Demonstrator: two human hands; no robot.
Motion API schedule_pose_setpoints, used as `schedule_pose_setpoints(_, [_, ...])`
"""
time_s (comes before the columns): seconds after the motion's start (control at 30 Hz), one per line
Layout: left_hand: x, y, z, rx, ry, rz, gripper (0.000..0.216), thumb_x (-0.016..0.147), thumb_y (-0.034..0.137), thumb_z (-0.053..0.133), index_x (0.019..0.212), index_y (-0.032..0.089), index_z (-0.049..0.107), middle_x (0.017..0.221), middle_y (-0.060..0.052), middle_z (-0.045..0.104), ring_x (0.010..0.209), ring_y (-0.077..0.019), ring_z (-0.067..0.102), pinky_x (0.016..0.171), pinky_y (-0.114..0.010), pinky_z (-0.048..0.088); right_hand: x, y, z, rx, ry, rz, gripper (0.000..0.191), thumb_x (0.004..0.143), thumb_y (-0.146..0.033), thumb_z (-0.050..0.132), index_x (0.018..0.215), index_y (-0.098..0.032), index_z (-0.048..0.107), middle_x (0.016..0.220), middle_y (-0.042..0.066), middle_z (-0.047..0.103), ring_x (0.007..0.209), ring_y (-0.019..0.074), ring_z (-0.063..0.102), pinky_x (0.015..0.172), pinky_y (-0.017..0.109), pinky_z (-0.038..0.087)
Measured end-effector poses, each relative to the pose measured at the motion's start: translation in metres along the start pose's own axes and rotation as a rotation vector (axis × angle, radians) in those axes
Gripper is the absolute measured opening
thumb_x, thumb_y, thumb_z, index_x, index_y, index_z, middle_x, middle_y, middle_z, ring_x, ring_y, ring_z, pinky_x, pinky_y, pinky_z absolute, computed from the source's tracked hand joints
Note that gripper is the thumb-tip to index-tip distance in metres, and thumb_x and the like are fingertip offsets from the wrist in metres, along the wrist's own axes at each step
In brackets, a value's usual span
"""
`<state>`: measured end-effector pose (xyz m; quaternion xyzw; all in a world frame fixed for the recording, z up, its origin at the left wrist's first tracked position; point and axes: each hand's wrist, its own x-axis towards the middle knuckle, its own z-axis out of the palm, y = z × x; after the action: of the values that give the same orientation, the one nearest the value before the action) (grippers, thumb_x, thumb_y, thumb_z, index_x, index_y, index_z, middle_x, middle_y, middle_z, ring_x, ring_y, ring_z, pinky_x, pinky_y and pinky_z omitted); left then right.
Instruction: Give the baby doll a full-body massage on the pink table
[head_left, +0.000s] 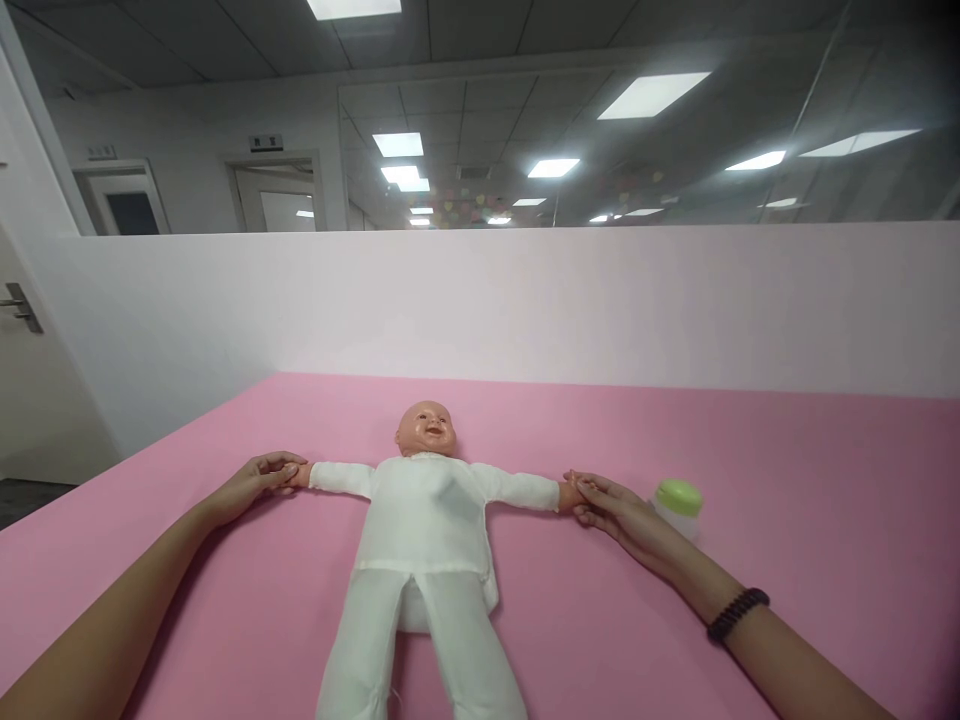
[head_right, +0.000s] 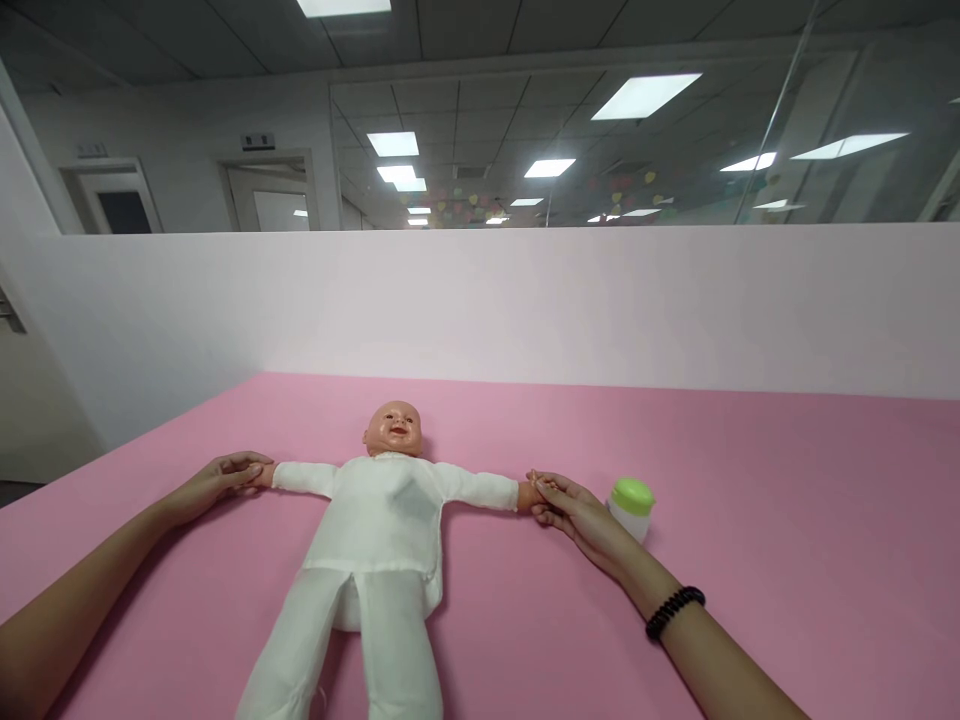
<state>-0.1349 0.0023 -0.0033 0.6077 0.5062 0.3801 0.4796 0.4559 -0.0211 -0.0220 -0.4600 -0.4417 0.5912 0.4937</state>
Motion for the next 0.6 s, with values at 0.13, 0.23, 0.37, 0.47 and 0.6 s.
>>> schedule_pose_setpoints(0.13, [0.0035,-0.0049,-0.0038,-0.062,0.007,-0.010,0.039,0.081,0.048,0.073,0.110,0.021,0.070,0.106,-0.009,0.072,0.096,-0.0234,0.068,0.086,-0.031,0.054,0.0014,0.0016,-0.0016,0.016,0.008,0.003,0.044,0.069,-0.046,0.087,0.102,-0.020,0.074,0.092,0.004,0.065,0.072,0.0113,0.056,0.072,0.021,0.054])
schedule_pose_setpoints(0.23, [0.0047,-0.0070,-0.0058,-0.102,0.008,-0.024,0.039,0.079,0.045,0.076,0.109,0.021,0.071,0.107,-0.009,0.072,0.098,-0.0238,0.067,0.088,-0.031,0.054,0.0024,0.0028,-0.0031,0.035,0.013,0.002,0.045,0.066,-0.044,0.089,0.101,-0.020,0.075,0.093,0.004,0.065,0.071,0.0121,0.057,0.072,0.022,0.055])
schedule_pose_setpoints(0.37, [0.0032,-0.0056,-0.0057,-0.086,-0.024,-0.025,0.040,0.080,0.044,0.075,0.113,0.022,0.069,0.107,-0.009,0.072,0.097,-0.0250,0.068,0.086,-0.033,0.055,0.0019,0.0021,-0.0035,0.047,0.004,0.000,0.044,0.065,-0.042,0.090,0.100,-0.020,0.075,0.095,0.004,0.066,0.072,0.0122,0.057,0.073,0.022,0.055])
schedule_pose_setpoints(0.47, [0.0013,-0.0029,-0.0039,-0.049,-0.035,-0.020,0.042,0.080,0.045,0.074,0.115,0.023,0.068,0.105,-0.009,0.073,0.097,-0.0258,0.068,0.084,-0.034,0.055,0.0014,0.0013,-0.0036,0.042,-0.012,-0.003,0.043,0.066,-0.041,0.089,0.100,-0.020,0.075,0.094,0.004,0.065,0.072,0.0116,0.057,0.073,0.022,0.054])
schedule_pose_setpoints(0.6, [-0.0005,0.0000,-0.0016,0.006,-0.009,-0.016,0.048,0.076,0.049,0.076,0.115,0.023,0.067,0.106,-0.010,0.073,0.097,-0.0276,0.068,0.082,-0.035,0.056,0.0016,0.0017,-0.0043,0.031,-0.024,-0.007,0.042,0.069,-0.041,0.088,0.103,-0.020,0.074,0.095,0.004,0.065,0.074,0.0116,0.057,0.075,0.022,0.054])
